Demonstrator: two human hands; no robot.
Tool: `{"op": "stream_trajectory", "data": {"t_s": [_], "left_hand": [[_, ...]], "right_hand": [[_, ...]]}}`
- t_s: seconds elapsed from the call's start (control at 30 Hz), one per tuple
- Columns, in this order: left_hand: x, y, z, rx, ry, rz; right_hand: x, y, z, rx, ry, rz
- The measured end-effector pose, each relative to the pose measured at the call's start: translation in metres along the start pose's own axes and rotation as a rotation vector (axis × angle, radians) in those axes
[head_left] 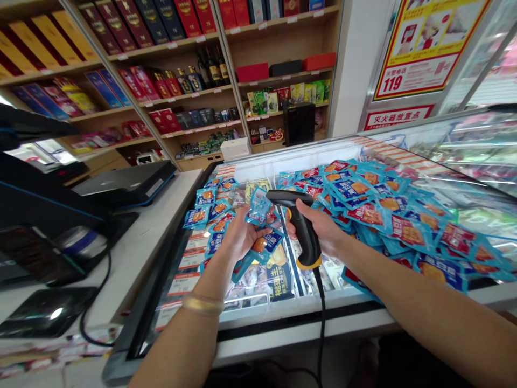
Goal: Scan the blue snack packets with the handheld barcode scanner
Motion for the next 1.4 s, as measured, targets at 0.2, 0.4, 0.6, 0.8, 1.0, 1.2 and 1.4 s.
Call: {"op": "stream_trajectory", "data": {"t_s": [0.2,0.4,0.6,0.8,1.0,1.2,1.4], "left_hand": [[0.008,-0.002,0.003,0.092,0.07,0.003],[0.049,0.012,0.003,0.406,0.489,-0.041],[0.116,0.038,-0.02,0.655,0.761,-0.145],[0.157,0.053,-0.044,0.698,0.93,-0.263],[0.157,0.05,-0.042,0.745,1.003,-0.289],[0.103,0.035,-0.008,0.764,1.071,-0.118],[0.013,0.018,0.016,0.574,1.252,0.176]], "right_hand": [[0.004,-0.002,-0.008,-0.05,0.075,-0.018],[-0.004,-0.025,-0.043,-0.2,0.098,0.016],[-0.045,-0.06,-0.072,-0.308,0.051,0.205],[-0.079,-0.081,-0.074,-0.274,0.044,0.33],[-0.084,-0.083,-0.07,-0.261,0.089,0.326],[-0.068,-0.073,-0.068,-0.264,0.065,0.277],[-0.025,-0.038,-0.055,-0.228,0.009,0.12]]}}
Point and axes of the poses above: each hand's wrist, its own y-axis towards the middle knuckle, its own x-axis out of the palm, z = x × y, the point moved 2 cm from there along y, towards the middle knuckle, and after that the axes turned 5 degrees about -y, right-handed, at the moved point
